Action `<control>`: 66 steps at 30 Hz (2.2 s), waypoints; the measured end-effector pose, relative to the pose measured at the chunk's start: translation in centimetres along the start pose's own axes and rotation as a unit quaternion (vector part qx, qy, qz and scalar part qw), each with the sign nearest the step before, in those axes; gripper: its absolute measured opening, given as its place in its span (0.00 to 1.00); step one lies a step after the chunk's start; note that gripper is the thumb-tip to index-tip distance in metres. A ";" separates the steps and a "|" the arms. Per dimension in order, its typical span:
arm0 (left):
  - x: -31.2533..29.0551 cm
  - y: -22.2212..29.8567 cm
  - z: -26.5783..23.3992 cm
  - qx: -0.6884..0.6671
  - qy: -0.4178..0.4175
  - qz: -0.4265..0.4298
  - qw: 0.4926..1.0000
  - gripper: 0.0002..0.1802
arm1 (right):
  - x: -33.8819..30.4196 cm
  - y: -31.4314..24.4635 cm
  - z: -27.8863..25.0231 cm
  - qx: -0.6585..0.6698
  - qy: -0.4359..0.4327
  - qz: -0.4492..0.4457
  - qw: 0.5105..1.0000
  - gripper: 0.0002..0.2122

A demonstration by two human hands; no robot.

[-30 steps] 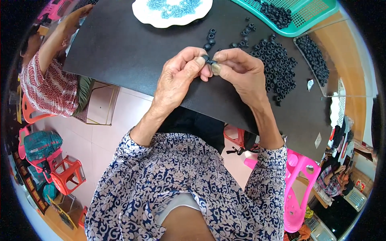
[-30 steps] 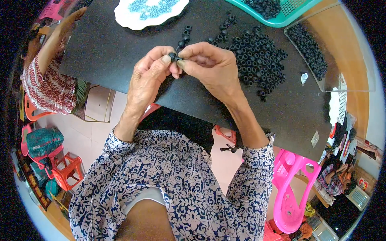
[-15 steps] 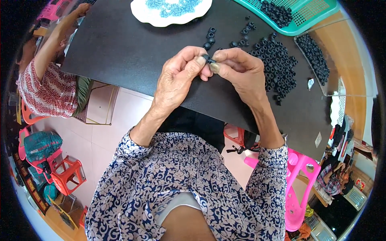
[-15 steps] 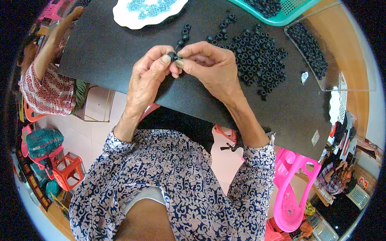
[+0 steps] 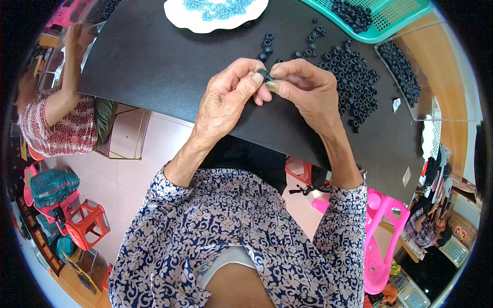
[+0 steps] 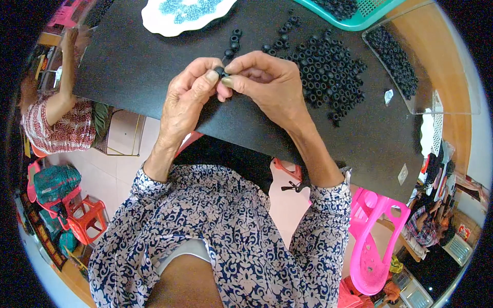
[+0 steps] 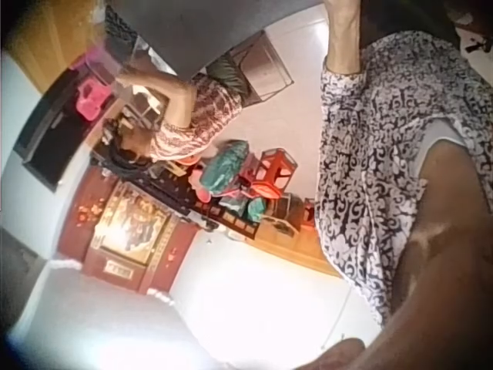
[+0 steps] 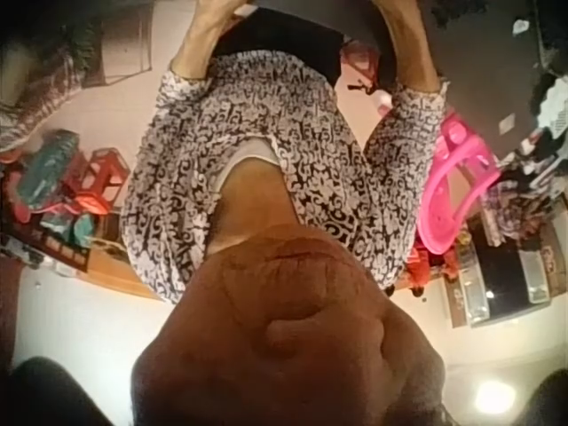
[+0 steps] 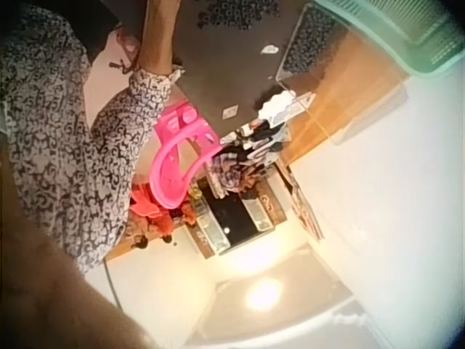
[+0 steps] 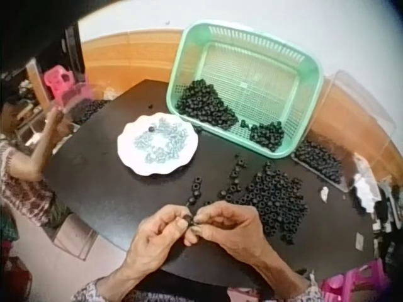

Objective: Manual assembly of black rubber grommets with blue beads or pins.

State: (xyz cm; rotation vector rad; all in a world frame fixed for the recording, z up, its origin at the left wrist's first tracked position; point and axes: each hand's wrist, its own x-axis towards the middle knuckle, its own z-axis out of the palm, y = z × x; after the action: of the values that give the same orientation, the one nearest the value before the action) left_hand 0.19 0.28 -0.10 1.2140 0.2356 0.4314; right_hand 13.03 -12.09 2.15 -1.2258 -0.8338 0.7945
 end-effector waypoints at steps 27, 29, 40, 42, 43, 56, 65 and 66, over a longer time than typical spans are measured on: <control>0.3 0.5 0.0 0.127 -0.099 0.040 0.986 0.11 | 0.7 0.5 -2.4 0.036 -0.132 0.038 0.990 0.10; 0.1 0.4 0.2 0.145 -0.093 0.041 0.984 0.10 | 0.6 0.5 -2.3 0.035 -0.129 0.049 0.990 0.10; 0.2 0.1 0.3 -0.016 -0.064 -0.024 0.998 0.14 | 1.1 -0.2 -1.6 0.034 -0.095 0.041 0.994 0.10; 0.3 0.0 0.3 -0.088 -0.056 -0.031 0.994 0.15 | 0.9 0.2 -1.8 0.032 -0.079 0.021 0.996 0.15; 0.4 0.1 0.5 -0.088 -0.066 -0.029 0.994 0.15 | 0.6 -0.2 -1.8 0.027 -0.072 0.015 0.997 0.15; 0.2 0.3 0.9 0.022 -0.050 -0.006 0.998 0.20 | -2.3 -4.6 -8.0 -0.405 0.054 -0.032 0.912 0.10; 0.7 0.4 1.0 0.005 -0.056 -0.036 0.998 0.14 | -0.9 -3.0 -21.1 -0.425 0.410 -0.005 0.807 0.15; 0.7 0.5 0.8 0.011 -0.059 -0.037 0.998 0.13 | -0.1 -2.1 -19.0 -0.412 0.381 0.002 0.828 0.10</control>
State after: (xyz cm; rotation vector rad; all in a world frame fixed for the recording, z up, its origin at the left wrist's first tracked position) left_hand 1.03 -0.01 0.66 1.2444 0.1831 0.2931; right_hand 29.76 -21.40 1.64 -2.1063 -0.4799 -0.1624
